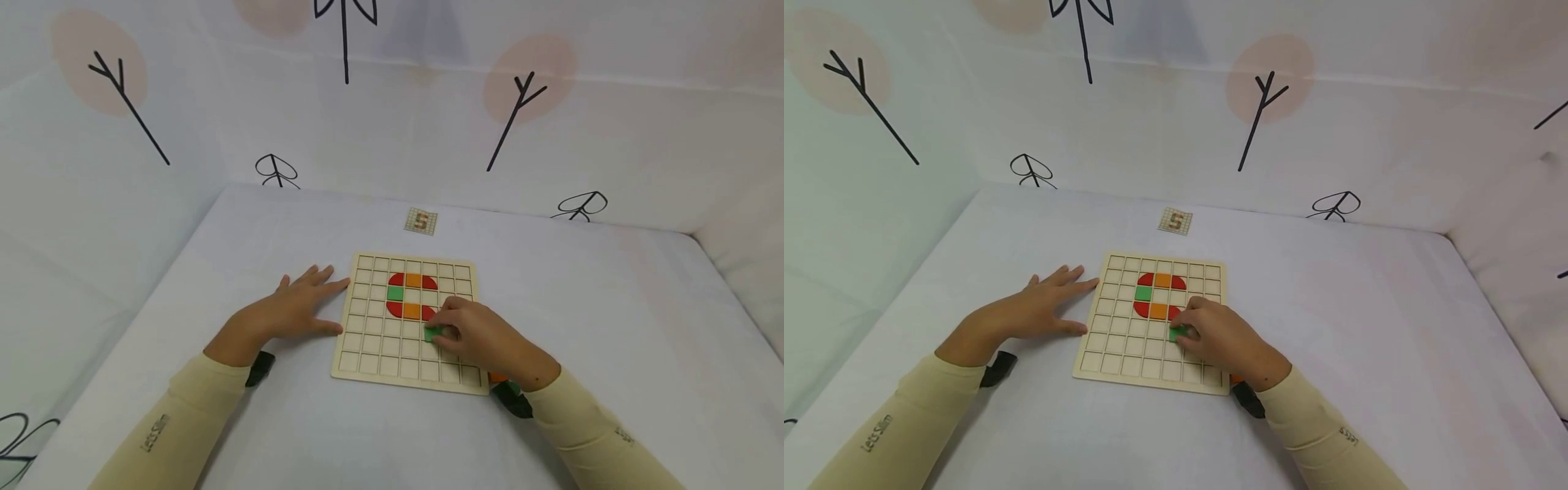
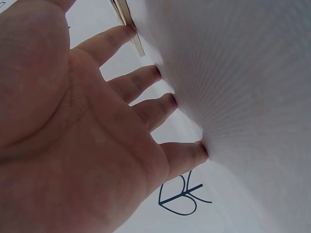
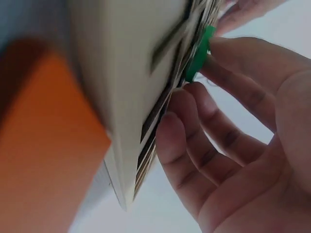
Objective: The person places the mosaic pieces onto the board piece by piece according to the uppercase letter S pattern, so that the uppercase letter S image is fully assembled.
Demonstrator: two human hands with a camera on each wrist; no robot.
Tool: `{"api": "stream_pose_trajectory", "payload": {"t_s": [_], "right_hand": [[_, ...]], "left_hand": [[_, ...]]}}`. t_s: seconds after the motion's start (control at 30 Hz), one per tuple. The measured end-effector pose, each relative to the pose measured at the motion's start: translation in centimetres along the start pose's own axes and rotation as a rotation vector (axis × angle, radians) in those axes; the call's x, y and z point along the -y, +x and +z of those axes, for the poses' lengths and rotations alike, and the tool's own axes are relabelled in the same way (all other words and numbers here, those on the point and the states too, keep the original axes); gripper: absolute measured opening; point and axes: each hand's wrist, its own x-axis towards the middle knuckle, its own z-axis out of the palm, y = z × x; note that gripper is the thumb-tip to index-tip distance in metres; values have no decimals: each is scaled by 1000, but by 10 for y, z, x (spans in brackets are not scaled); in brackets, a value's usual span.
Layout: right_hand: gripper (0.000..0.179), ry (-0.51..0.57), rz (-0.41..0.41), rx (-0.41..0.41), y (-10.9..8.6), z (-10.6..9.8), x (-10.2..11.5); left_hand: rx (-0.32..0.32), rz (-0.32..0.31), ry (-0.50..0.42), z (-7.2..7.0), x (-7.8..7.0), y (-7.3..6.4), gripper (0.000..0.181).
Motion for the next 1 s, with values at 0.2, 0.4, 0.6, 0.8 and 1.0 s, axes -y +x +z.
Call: {"api": "stream_pose_trajectory", "payload": {"t_s": [0.2,0.4,0.6,0.8,1.0], "right_hand": [[19,9,4,-12,2,2,-1],[20,6,12,-18,2,3,-1],[20,0,9,-38,2,5,-1],[22,-8,22,-25,2,6,-1],[22,-10,35,-16,2,6,0]], "left_hand": [[11,-9,-2,0,1,2,89],[12,-11,3,0,1,3,89],[9,-9,2,0,1,2,88],[8,-3,0,0,2,2,88],[11,-2,-1,1,2,2,88]]}}
